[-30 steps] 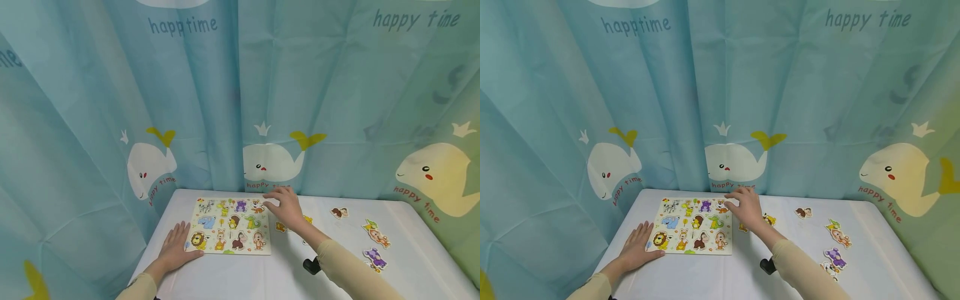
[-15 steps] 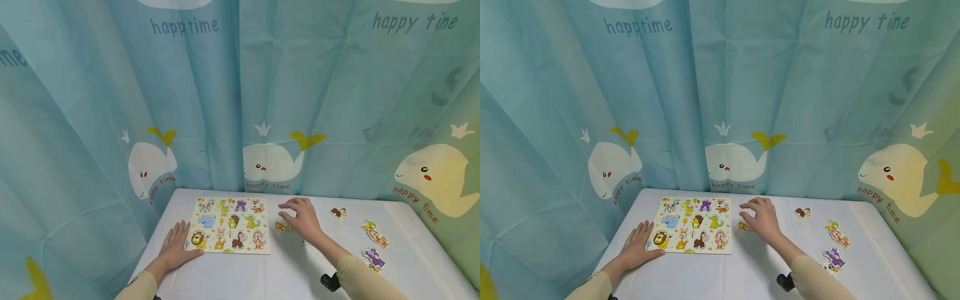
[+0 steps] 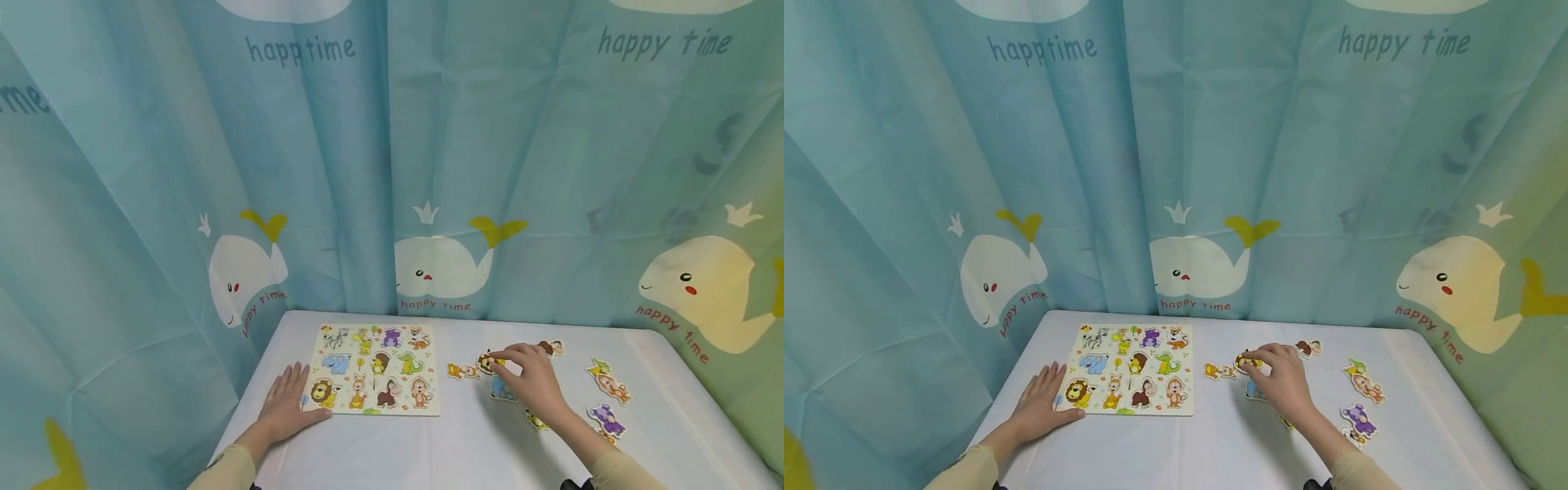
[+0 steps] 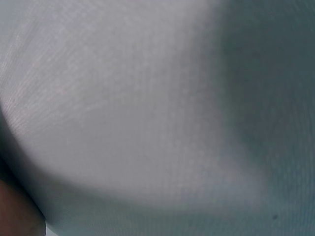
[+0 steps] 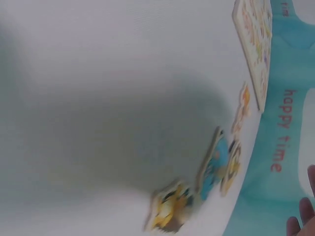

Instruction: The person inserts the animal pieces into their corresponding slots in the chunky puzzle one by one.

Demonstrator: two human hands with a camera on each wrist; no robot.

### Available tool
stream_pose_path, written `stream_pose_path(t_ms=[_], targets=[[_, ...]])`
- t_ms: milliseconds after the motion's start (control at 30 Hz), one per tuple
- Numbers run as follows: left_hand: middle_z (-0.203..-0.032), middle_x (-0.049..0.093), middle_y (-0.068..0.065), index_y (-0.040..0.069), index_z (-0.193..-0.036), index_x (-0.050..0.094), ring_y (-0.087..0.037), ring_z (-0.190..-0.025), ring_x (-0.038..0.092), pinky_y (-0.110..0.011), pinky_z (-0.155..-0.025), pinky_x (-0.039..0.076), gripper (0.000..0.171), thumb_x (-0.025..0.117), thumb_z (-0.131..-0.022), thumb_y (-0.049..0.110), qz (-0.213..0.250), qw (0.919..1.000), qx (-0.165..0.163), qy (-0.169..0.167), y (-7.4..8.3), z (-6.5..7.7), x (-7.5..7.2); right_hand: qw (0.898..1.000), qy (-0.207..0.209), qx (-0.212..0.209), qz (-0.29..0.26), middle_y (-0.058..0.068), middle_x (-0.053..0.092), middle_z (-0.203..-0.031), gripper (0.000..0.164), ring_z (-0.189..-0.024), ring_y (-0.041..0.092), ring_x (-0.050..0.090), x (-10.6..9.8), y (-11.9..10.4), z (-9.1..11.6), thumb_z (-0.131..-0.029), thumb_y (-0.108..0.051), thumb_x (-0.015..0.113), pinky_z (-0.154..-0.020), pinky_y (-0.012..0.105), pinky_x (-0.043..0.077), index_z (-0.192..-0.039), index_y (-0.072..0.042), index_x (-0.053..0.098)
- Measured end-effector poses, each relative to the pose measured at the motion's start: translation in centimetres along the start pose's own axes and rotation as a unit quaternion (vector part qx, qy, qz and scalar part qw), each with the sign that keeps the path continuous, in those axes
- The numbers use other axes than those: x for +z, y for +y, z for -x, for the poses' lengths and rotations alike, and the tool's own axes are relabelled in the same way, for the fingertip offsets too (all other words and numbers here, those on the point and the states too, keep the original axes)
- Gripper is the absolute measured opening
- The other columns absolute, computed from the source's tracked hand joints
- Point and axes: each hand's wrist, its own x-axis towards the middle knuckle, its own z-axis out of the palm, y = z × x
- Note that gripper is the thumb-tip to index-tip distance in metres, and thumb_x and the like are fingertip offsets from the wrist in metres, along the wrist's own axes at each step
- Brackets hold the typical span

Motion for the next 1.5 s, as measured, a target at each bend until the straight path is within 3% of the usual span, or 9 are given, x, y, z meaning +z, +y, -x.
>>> stream_pose_path(t_ms=[167,433,933,1233,1500], targets=[[-0.166,0.013,-0.03,-0.007,-0.159,0.022,-0.047,-0.153,0.004,-0.06,-0.124,0.0,0.124,0.072,-0.078,0.072,-0.001,0.9999,0.009,0.013,-0.3,0.1,0.2,1.0,0.005,0.006,-0.002,0.008,0.068,-0.111,0.022,-0.116,0.035,0.051,-0.6,1.1,0.9,-0.092,-0.021,0.079,-0.1,0.061,0.038,-0.111,-0.011,0.079],[-0.166,0.013,-0.031,-0.007,-0.159,0.022,-0.048,-0.153,0.004,-0.06,-0.124,0.0,0.123,0.073,-0.078,0.071,0.006,0.9997,0.01,0.021,-0.1,0.2,0.3,0.999,-0.001,0.037,0.013,0.011,0.068,-0.115,0.024,-0.119,0.038,0.047,-1.6,2.4,2.2,-0.093,-0.024,0.078,-0.095,0.062,0.04,-0.114,-0.011,0.079],[-0.165,0.014,-0.03,-0.007,-0.158,0.023,-0.049,-0.153,0.005,-0.061,-0.123,0.001,0.124,0.074,-0.077,0.071,0.007,0.9994,0.015,0.032,-0.7,-0.1,0.8,0.997,0.057,0.034,0.039,0.014,0.072,-0.108,0.021,-0.11,0.042,0.054,-3.8,5.6,3.9,-0.089,-0.018,0.081,-0.09,0.056,0.038,-0.108,-0.008,0.079],[-0.166,0.011,-0.03,-0.007,-0.159,0.021,-0.048,-0.153,0.003,-0.061,-0.124,0.0,0.123,0.076,-0.078,0.067,-0.002,1.0,-0.006,-0.004,0.4,0.3,-0.3,0.995,0.047,0.073,0.047,0.021,0.069,-0.114,0.028,-0.109,0.045,0.052,-5.0,7.5,4.5,-0.095,-0.024,0.075,-0.087,0.059,0.04,-0.114,-0.004,0.077],[-0.166,0.011,-0.03,-0.008,-0.159,0.021,-0.048,-0.153,0.004,-0.06,-0.124,0.001,0.122,0.076,-0.079,0.066,-0.004,1.0,-0.005,-0.003,0.6,0.4,-0.5,0.99,0.031,0.133,0.034,0.03,0.064,-0.121,0.038,-0.113,0.052,0.048,-6.6,9.4,4.9,-0.102,-0.029,0.065,-0.086,0.062,0.04,-0.122,0.002,0.071]])
